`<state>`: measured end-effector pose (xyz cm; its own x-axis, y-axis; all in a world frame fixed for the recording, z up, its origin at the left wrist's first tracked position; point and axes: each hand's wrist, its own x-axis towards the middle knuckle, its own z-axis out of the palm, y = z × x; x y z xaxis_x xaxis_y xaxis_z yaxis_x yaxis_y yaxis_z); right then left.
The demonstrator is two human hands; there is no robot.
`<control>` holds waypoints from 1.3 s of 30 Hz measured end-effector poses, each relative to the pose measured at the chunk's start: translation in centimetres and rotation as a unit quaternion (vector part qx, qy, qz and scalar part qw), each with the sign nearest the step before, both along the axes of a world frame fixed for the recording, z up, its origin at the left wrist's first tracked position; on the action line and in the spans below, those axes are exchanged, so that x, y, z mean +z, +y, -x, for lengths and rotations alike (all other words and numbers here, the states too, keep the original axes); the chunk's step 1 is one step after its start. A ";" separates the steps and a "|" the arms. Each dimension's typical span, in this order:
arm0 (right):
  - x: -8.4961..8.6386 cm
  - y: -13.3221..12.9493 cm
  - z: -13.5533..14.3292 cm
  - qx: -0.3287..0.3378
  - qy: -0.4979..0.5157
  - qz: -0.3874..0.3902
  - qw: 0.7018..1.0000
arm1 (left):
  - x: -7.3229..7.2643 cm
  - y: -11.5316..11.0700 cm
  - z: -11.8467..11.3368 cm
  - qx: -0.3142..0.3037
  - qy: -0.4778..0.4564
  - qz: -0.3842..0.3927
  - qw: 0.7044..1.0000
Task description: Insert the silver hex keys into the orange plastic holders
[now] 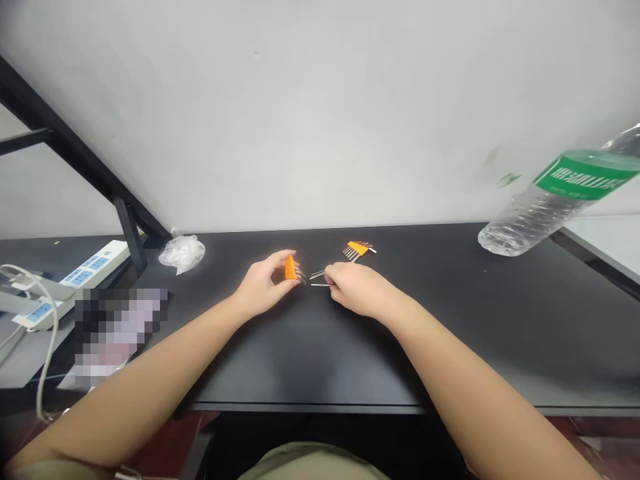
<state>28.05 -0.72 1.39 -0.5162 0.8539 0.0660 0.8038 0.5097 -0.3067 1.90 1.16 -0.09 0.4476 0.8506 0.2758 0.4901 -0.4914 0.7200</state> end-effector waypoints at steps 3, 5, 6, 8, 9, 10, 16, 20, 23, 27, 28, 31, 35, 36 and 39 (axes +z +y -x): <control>0.4 0.2 0.2 0.013 0.126 -0.048 0.991 | -0.1 0.1 0.0 0.000 0.006 -0.003 1.000; 0.6 0.2 0.5 0.022 0.182 -0.081 0.980 | -0.2 0.1 0.0 -0.004 0.005 -0.008 1.000; 0.6 0.2 0.7 0.030 0.200 -0.092 0.975 | -0.2 0.0 -0.1 -0.004 0.005 -0.013 1.000; 0.4 0.0 1.0 0.047 0.219 -0.106 0.969 | -0.2 0.0 -0.1 -0.005 0.009 -0.025 1.000; 0.3 0.0 1.1 0.053 0.225 -0.111 0.966 | -0.3 0.0 -0.1 -0.005 0.013 -0.032 0.999; 0.2 -0.1 1.2 0.058 0.228 -0.116 0.965 | -0.3 0.0 -0.1 -0.004 0.018 -0.038 0.999; -0.1 -0.2 1.2 0.063 0.208 -0.134 0.967 | -0.1 -0.1 -0.2 -0.007 0.046 -0.053 0.997; 0.0 -0.4 1.2 0.063 0.202 -0.146 0.966 | 0.1 -0.1 -0.2 -0.008 0.053 -0.059 0.997; 0.1 -0.4 1.2 0.062 0.205 -0.152 0.965 | 0.1 -0.1 -0.1 -0.006 0.056 -0.066 0.996; 0.1 -0.2 1.3 0.058 0.215 -0.144 0.964 | 0.0 0.0 0.0 -0.015 0.049 -0.062 0.997; 0.1 -0.2 1.2 0.056 0.217 -0.142 0.964 | 0.1 0.0 0.0 -0.018 0.048 -0.059 0.997; -0.1 0.0 1.2 0.053 0.219 -0.138 0.965 | 0.2 -0.2 0.0 -0.026 0.057 -0.053 0.997; -0.4 -0.1 1.2 0.075 0.205 -0.130 0.967 | 0.4 -0.5 -0.2 -0.036 0.070 -0.049 0.996; -0.3 -0.1 1.3 0.080 0.202 -0.131 0.967 | 0.4 -0.5 -0.2 -0.035 0.071 -0.050 0.996; -0.1 -0.3 1.1 0.070 0.200 -0.145 0.966 | 0.3 -0.5 -0.2 -0.022 0.070 -0.055 0.996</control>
<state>26.92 -1.03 1.29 -0.5090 0.6930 0.5105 0.5680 0.7161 -0.4057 2.12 0.67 0.22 0.5238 0.7978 0.2986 0.5585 -0.5863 0.5868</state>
